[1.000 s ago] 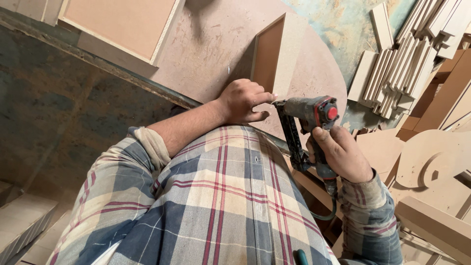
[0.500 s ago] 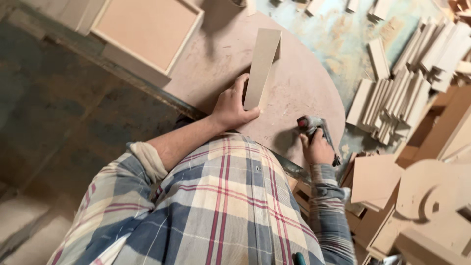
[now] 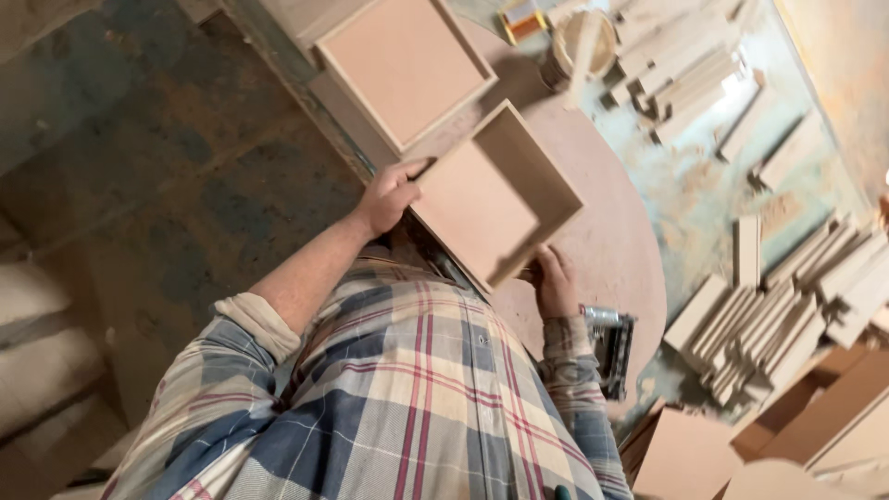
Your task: The person assembles small wooden boxes by applying glue to wooden pieces and using a nail gun to fasten them together. The person handles multiple wooden components, applies adhesive, and secures joints with nails to form box structures.
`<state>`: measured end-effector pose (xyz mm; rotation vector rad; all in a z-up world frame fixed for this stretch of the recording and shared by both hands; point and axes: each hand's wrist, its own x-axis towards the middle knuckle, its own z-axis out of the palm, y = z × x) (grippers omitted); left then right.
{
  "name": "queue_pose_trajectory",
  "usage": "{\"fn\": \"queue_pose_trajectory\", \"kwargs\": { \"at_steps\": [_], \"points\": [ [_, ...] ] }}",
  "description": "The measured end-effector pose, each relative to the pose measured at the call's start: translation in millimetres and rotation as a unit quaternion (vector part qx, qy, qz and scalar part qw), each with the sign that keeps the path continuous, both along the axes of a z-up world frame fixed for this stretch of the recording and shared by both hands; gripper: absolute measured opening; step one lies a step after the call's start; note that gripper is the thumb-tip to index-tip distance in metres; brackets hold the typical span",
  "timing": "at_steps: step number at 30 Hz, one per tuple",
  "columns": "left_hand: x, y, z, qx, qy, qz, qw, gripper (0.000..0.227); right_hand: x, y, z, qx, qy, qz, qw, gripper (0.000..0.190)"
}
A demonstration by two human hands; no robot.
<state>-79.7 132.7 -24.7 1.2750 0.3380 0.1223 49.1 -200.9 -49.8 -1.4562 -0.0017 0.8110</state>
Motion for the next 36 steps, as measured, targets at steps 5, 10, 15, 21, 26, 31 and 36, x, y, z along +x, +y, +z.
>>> {"fn": "queue_pose_trajectory", "kwargs": {
  "at_steps": [5,10,15,21,26,31,36],
  "points": [
    [23.3,89.6,15.8,0.286,0.014,0.1,0.953,0.054,27.7,107.4,-2.1,0.086,-0.003,0.046,0.995,0.027],
    [34.7,138.7,25.0,0.657,-0.087,0.092,0.744,0.045,49.9,203.1,-18.4,-0.046,0.0,0.114,0.992,0.032],
    [25.2,164.8,20.8,0.733,-0.148,-0.09,0.658,0.051,40.0,237.9,-30.0,-0.066,-0.025,0.147,0.987,0.029],
    [38.9,197.2,6.5,0.737,-0.169,-0.146,0.638,0.01,31.2,244.8,-10.9,-0.096,-0.071,0.136,0.983,0.031],
    [45.2,200.8,4.8,0.724,-0.191,-0.148,0.646,0.012,27.8,259.4,18.3,-0.196,-0.143,0.173,0.955,0.036],
    [52.7,204.4,1.0,0.725,-0.208,-0.169,0.635,0.009,26.5,255.2,17.6,-0.274,-0.223,0.222,0.909,0.04],
    [57.3,210.8,-0.2,0.716,-0.204,-0.155,0.65,0.01,26.2,246.4,-36.7,-0.084,-0.056,0.062,0.993,0.04]
  ]
}}
